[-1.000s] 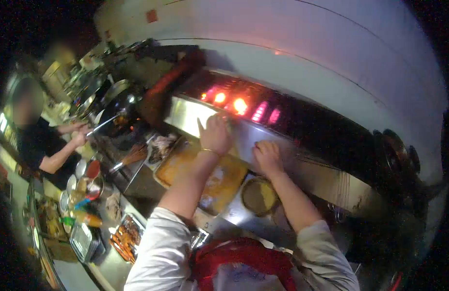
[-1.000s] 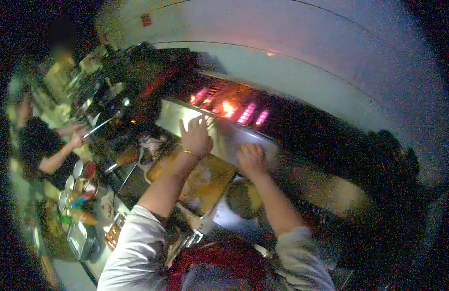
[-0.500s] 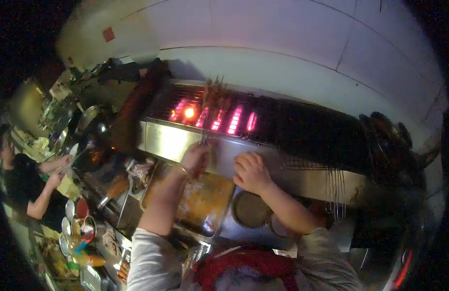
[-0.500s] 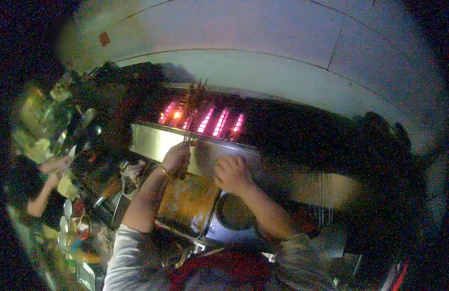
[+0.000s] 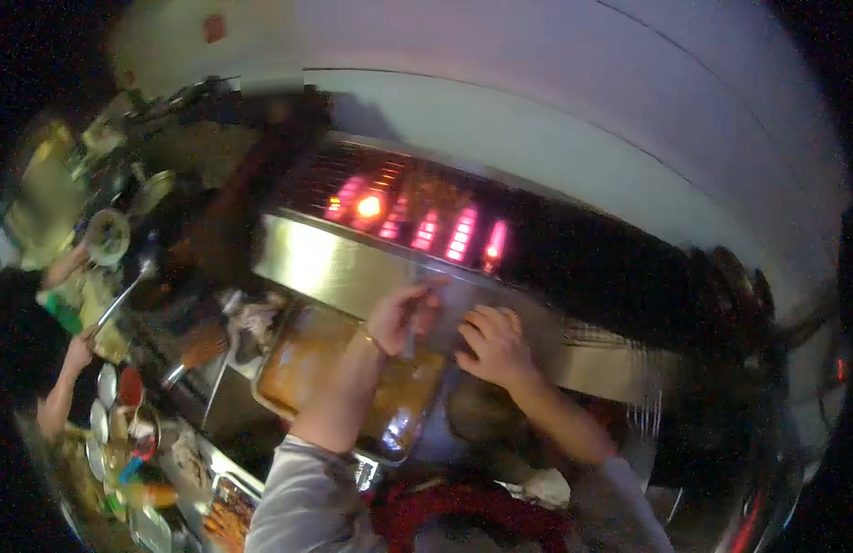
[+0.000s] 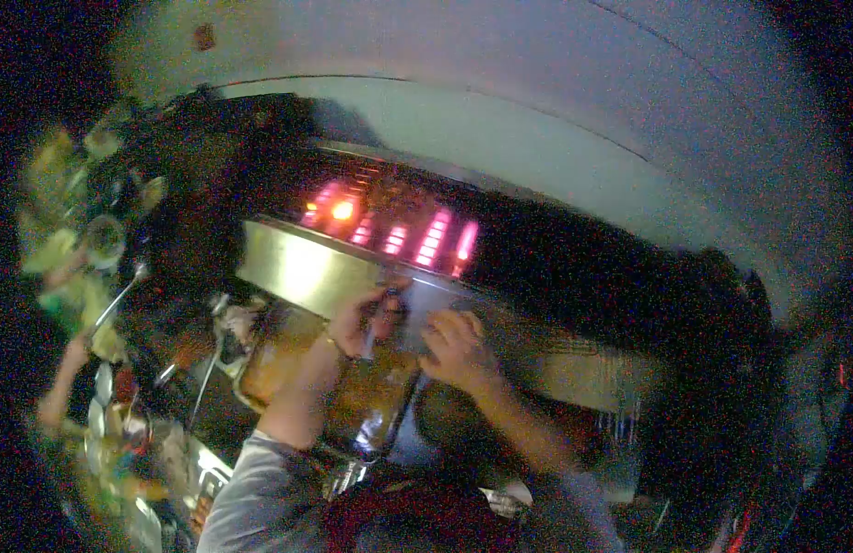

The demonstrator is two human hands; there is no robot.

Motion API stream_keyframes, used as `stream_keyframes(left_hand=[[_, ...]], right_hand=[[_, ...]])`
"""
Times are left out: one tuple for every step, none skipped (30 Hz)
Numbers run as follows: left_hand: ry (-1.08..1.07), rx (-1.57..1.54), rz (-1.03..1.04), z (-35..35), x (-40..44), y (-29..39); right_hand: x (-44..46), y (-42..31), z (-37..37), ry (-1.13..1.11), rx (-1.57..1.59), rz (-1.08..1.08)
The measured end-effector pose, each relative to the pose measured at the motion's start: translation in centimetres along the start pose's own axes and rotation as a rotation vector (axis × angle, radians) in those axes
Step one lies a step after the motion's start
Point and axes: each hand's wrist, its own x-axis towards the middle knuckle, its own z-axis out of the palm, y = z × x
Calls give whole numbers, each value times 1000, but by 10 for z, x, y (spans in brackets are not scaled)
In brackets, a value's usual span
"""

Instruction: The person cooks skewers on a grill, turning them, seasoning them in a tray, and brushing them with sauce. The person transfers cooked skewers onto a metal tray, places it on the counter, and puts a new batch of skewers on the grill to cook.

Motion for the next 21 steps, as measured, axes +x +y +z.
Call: stream_keyframes(left_hand=[[62,37,6,3,-4,-3],[77,74,30,17,-16,-6],[103,109,70,31,-26,-12],[155,168,136,25,-36,-22],[180,137,140,20,-47,-32],[193,102,139,12,-60,-45],[117,14,170,-8,-72,-60],[21,-65,189,-23,-85,-77],[124,-45,264,-21,-108,-97],[220,-33,333,-17,-129,-120],[280,-98,365,-45,-142,-150],[335,-159,399,-66,-161,-171],[518,-96,405,-47,-192,-186],[707,-46,406,-20,-225,-209],[742,-56,493,-6,-254,-229],[773,-66,569,5,-280,-248],[850,-24,658,15,-307,-266],[930,4,731,27,-331,-286],[993,-10,835,42,-353,-306],[1023,-46,950,53,-374,-328],[1092,-130,1055,49,-391,-351]], right_hand=[[2,-1,-5,-31,-28,-7],[6,-5,-10,-52,-33,-42],[7,-8,-9,-19,-10,-55],[6,-9,-7,17,20,-73],[5,-11,-8,-33,-6,-55],[2,-15,-8,8,-54,-63],[-1,-16,-6,30,-40,-94],[-5,-12,-3,52,-38,-113],[-8,-9,5,73,-23,-131],[-11,-5,11,93,-15,-143],[-14,-1,17,98,-22,-168],[-17,1,21,111,-30,-193],[-18,1,28,125,-31,-217],[-20,1,32,96,-29,-229],[-24,5,32,59,-32,-236],[-23,7,32,18,-42,-235],[-20,4,31,36,-60,-248],[-22,5,28,37,-82,-257],[-28,5,26,29,-106,-265],[-28,3,22,46,-119,-298],[-24,-4,16,56,-136,-328]])
